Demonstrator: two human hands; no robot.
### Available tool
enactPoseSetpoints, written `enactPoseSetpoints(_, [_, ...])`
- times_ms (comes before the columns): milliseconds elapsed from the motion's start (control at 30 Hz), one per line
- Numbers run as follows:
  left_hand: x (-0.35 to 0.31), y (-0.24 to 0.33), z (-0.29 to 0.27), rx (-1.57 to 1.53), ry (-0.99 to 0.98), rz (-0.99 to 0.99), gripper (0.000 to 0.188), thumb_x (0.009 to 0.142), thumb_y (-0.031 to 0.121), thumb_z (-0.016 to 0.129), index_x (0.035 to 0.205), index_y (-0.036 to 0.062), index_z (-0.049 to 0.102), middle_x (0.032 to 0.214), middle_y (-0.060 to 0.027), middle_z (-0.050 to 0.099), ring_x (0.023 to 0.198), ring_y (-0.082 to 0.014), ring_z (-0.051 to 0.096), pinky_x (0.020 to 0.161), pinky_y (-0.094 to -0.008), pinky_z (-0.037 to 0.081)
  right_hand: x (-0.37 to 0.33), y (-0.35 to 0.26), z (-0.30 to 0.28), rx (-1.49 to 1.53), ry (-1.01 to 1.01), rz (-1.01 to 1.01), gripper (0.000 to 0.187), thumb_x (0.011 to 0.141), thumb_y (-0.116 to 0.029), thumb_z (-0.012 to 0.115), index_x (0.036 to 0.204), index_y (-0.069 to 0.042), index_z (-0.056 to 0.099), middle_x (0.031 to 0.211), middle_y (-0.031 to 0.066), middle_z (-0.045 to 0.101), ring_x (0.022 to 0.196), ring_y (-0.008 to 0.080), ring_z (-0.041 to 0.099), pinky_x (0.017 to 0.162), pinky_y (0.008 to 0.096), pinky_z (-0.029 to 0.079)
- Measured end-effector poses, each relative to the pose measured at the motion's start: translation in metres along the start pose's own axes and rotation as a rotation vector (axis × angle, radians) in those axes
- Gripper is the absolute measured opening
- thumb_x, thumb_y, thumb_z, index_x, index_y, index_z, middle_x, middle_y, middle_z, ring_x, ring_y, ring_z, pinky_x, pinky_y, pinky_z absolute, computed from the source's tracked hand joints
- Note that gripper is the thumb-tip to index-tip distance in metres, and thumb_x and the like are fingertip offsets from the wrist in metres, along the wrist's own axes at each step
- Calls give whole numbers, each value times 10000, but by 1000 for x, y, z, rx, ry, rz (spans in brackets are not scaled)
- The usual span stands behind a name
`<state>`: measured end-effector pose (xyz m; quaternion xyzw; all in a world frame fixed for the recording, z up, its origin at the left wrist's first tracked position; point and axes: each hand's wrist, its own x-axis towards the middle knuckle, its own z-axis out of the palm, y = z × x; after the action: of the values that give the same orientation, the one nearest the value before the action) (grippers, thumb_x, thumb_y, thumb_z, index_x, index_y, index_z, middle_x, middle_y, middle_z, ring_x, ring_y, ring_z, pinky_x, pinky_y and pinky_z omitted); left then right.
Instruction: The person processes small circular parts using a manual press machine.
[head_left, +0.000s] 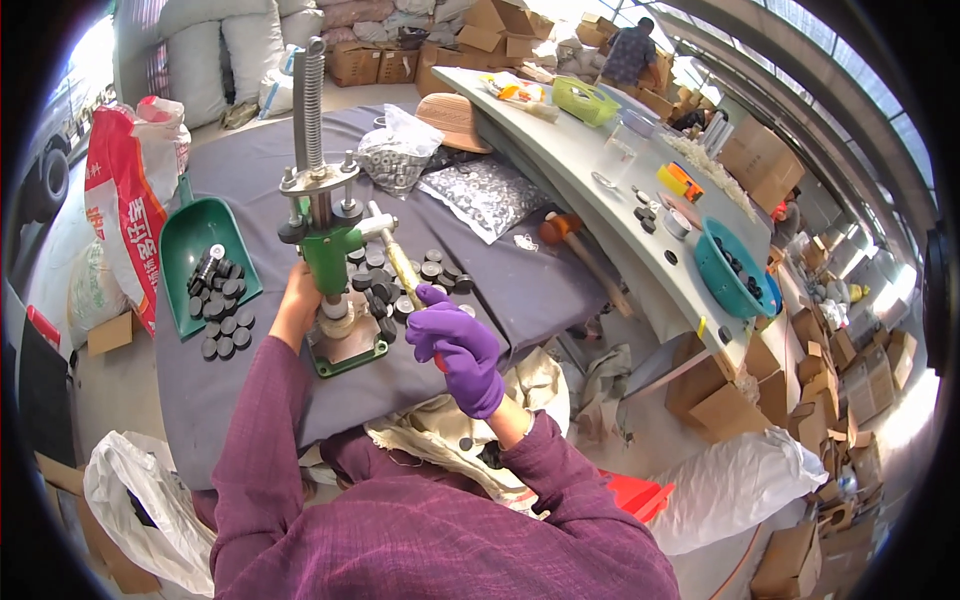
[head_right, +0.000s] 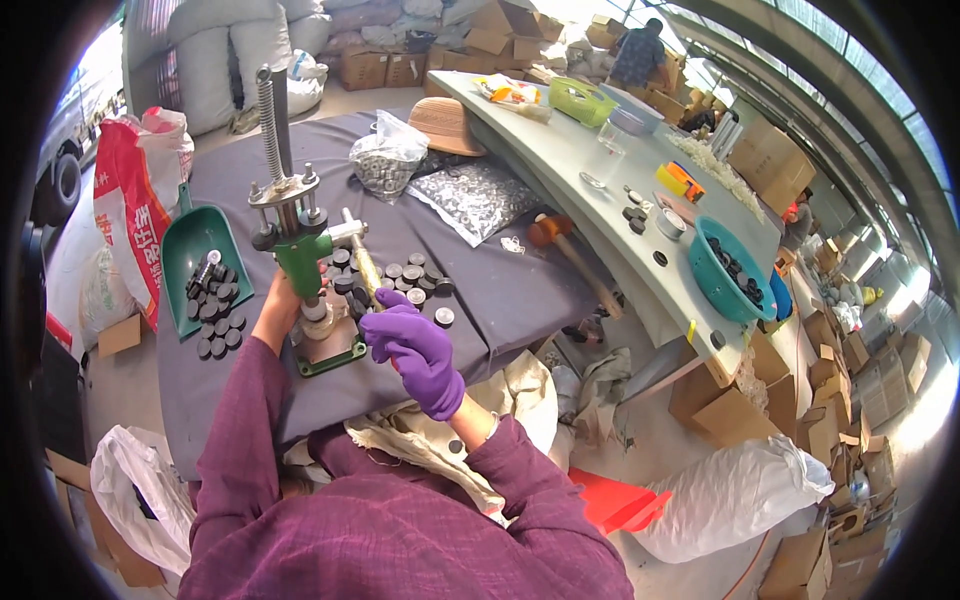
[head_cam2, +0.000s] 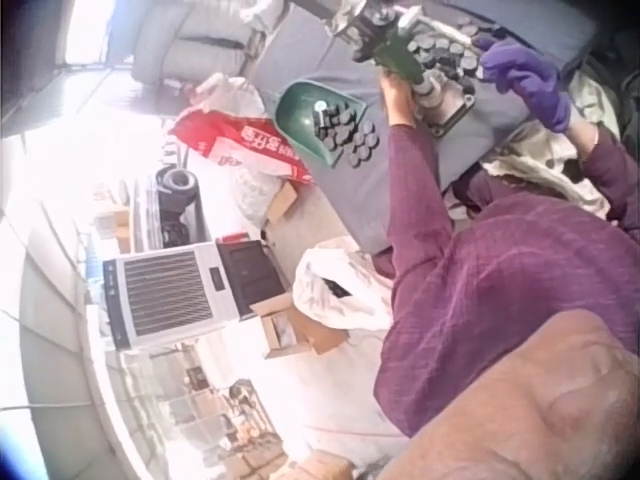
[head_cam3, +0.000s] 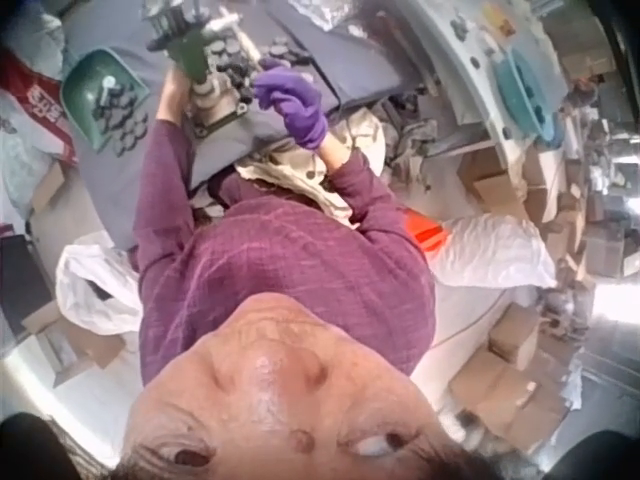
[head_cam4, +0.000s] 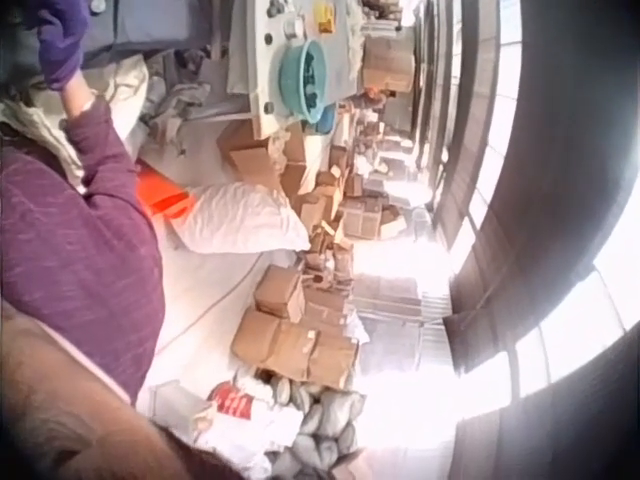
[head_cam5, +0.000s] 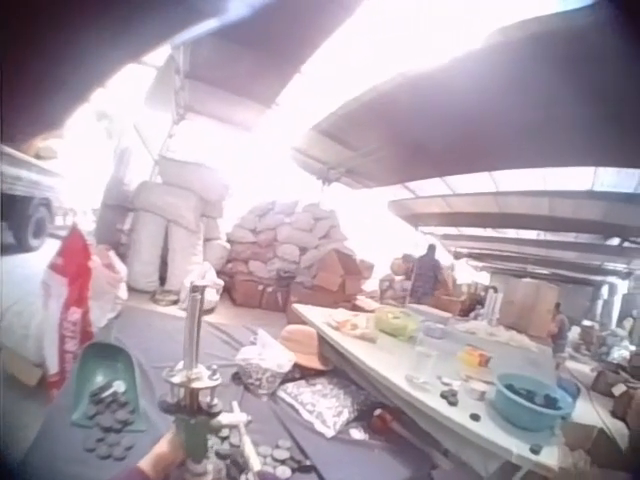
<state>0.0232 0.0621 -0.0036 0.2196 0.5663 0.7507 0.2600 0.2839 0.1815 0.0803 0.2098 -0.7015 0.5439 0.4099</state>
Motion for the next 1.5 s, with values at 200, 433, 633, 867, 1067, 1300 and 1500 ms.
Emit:
enactPoseSetpoints(200, [-52, 27, -13, 67, 93, 65, 288, 871, 8, 537, 1139, -46, 627, 964, -97, 669, 796, -154, 644, 705, -273, 524, 0, 0, 2, 29, 32, 2, 390, 811, 31, 461, 1157, 24, 640, 730, 24, 614, 740, 143, 593, 1130, 454, 324])
enactPoseSetpoints(433, [-83, 14, -49, 223, 196, 25, 321, 888, 10, 516, 1194, -43, 599, 1016, -114, 675, 809, -157, 670, 690, -242, 549, -6, -2, 15, 149, 138, 152, 406, 800, 47, 435, 1150, 32, 638, 714, 17, 593, 697, 113, 579, 1133, 404, 325])
enactPoseSetpoints(633, [-84, 11, -58, 486, 273, 202, 288, 851, 22, 568, 1121, -13, 662, 991, -78, 690, 809, -146, 658, 718, -267, 531, -10, -5, 25, 52, 165, 85, 429, 769, 16, 438, 1144, 14, 646, 742, 13, 594, 704, 112, 574, 1094, 396, 377])
enactPoseSetpoints(867, [-106, 21, -174, 1504, 712, 560, 427, 871, 63, 575, 1297, 45, 555, 1293, -173, 585, 1203, -347, 528, 1008, -436, 423, 22, -22, 25, 66, 109, 43, 372, 790, 37, 469, 1109, 3, 657, 772, 36, 612, 719, 137, 600, 829, 307, 511])
enactPoseSetpoints(1067, [-118, -7, -172, 1739, 757, 223, 538, 926, 174, 578, 1430, 72, 421, 1429, -215, 464, 1273, -427, 459, 1040, -501, 397, 74, -41, 23, 313, 150, 207, 269, 905, -33, 448, 1094, 31, 627, 803, 23, 612, 632, 71, 564, 580, 223, 463])
enactPoseSetpoints(1300, [-120, -19, -150, 1637, 643, 106, 513, 939, 189, 570, 1410, 40, 432, 1421, -239, 467, 1281, -429, 454, 1064, -490, 373, 96, -42, 23, 344, 138, 230, 257, 901, -21, 441, 1067, 31, 630, 829, 48, 619, 604, 74, 558, 558, 218, 451])
enactPoseSetpoints(1500, [-124, -29, -151, 1567, 682, 237, 462, 929, 151, 575, 1359, 14, 478, 1408, -244, 479, 1257, -414, 475, 1051, -478, 382, 98, -45, 20, 247, 120, 228, 290, 875, -4, 425, 1076, 44, 628, 835, 57, 621, 609, 78, 562, 570, 226, 466])
